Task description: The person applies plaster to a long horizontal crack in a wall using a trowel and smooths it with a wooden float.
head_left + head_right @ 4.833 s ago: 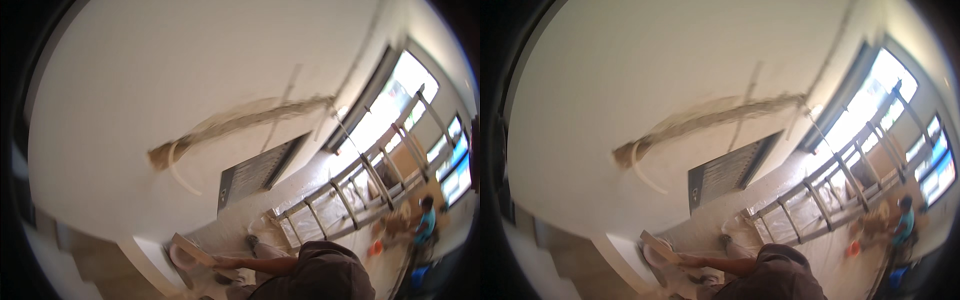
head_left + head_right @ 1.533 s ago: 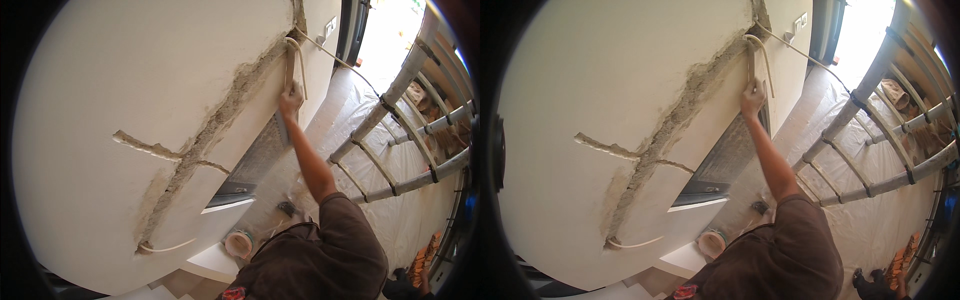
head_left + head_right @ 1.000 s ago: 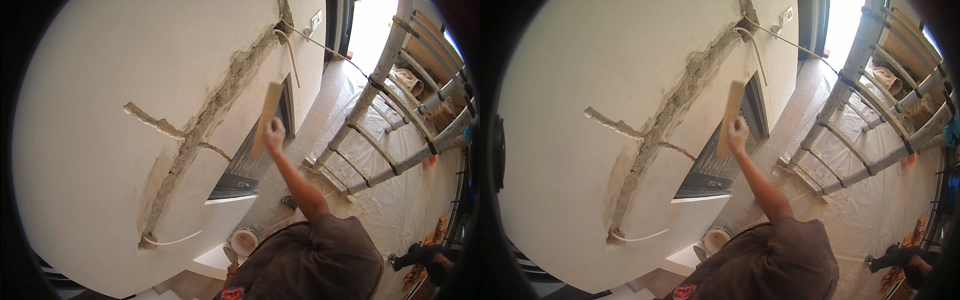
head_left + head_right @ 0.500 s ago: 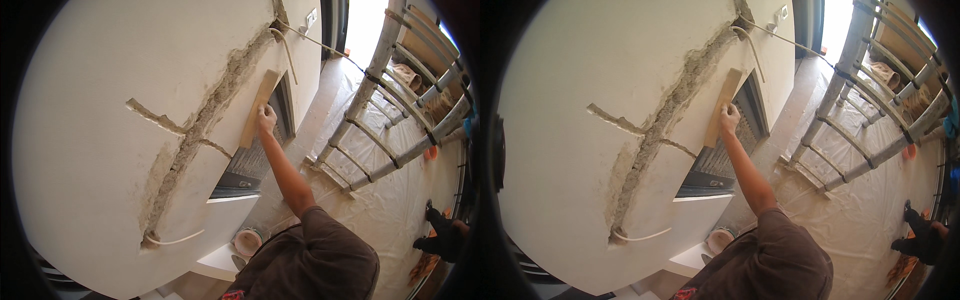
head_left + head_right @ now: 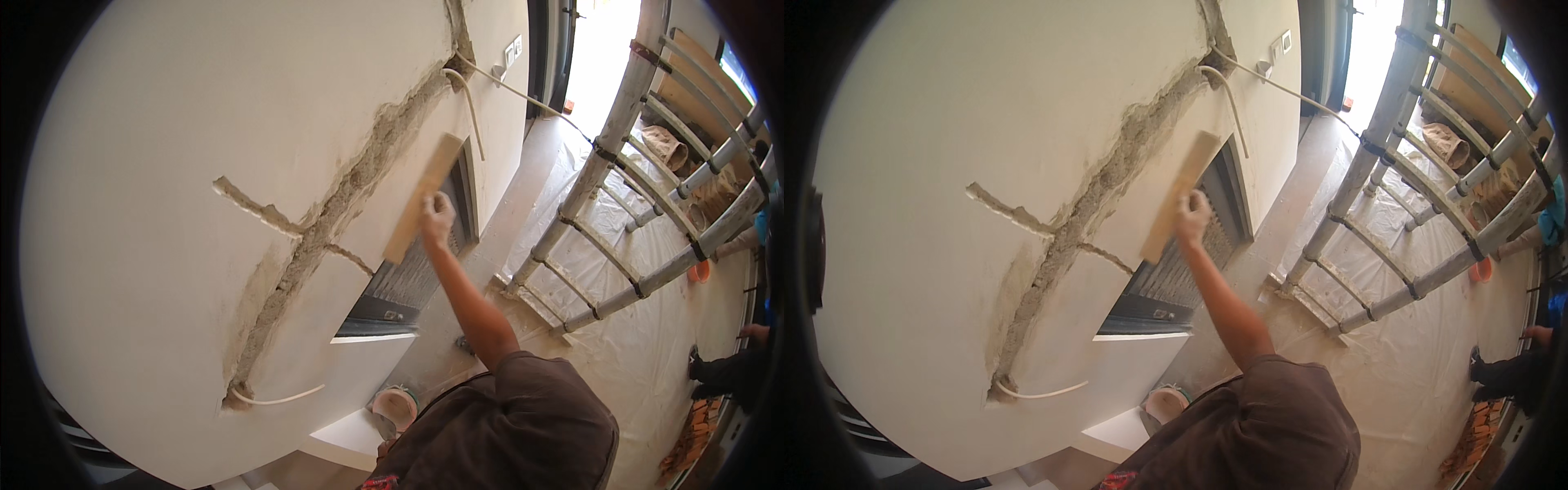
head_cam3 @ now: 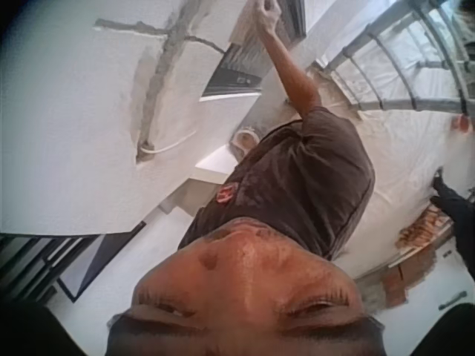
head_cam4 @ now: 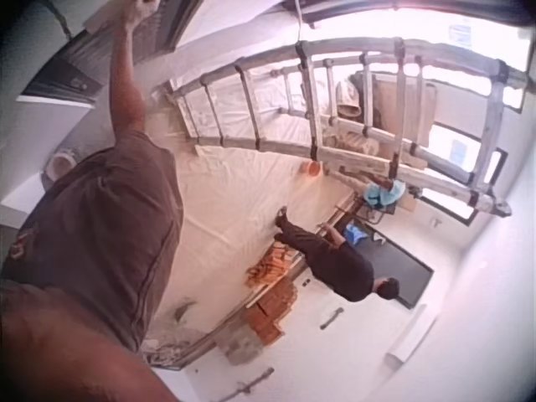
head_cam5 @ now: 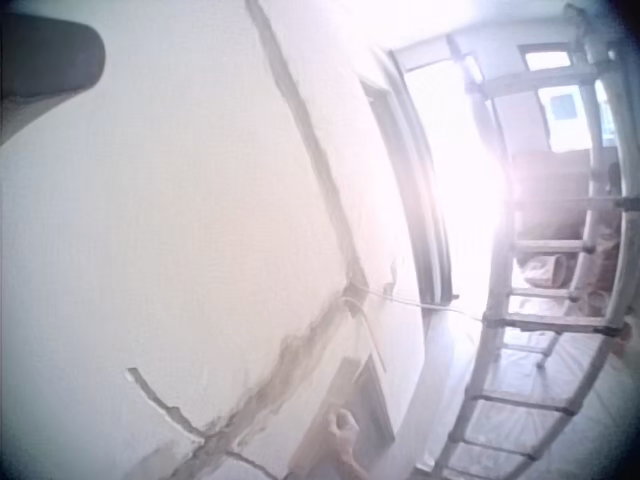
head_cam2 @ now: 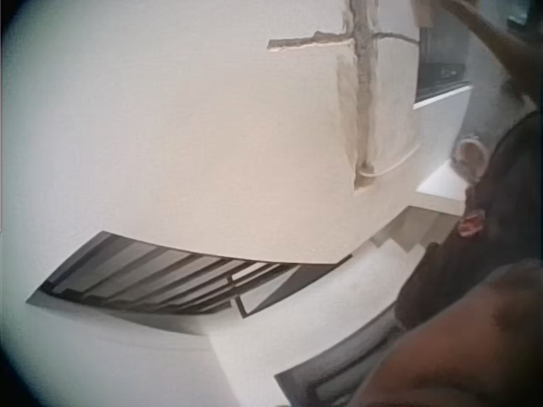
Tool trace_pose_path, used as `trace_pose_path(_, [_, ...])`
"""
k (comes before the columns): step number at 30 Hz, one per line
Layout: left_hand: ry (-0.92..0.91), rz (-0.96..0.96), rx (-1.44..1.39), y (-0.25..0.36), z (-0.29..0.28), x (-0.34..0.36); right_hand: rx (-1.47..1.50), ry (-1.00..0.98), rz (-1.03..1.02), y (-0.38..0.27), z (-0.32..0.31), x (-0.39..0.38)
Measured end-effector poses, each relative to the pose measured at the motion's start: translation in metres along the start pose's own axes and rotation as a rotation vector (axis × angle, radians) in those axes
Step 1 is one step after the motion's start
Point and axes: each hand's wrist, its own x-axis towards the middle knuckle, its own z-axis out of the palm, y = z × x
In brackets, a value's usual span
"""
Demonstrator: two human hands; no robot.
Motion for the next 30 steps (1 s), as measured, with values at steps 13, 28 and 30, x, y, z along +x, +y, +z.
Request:
trace_pose_path(13, [-0.022, -0.026, 0.017, 0.051, 0.008, 0.044, -0.246, 0.083, -0.5, -0.061, -0.026, 0.141])
trace_pose_path(28, [-0.054, -0.057, 0.086, 0.053, 0.047, 0.079, -0.456, -0.024, -0.486, -0.154, 0.045, 0.121])
trace_pose_path(30, [-0.06, -0.068, 0.113, 0.045, 0.051, 0.079, -0.463, -0.016, -0.493, -0.152, 0.049, 0.108])
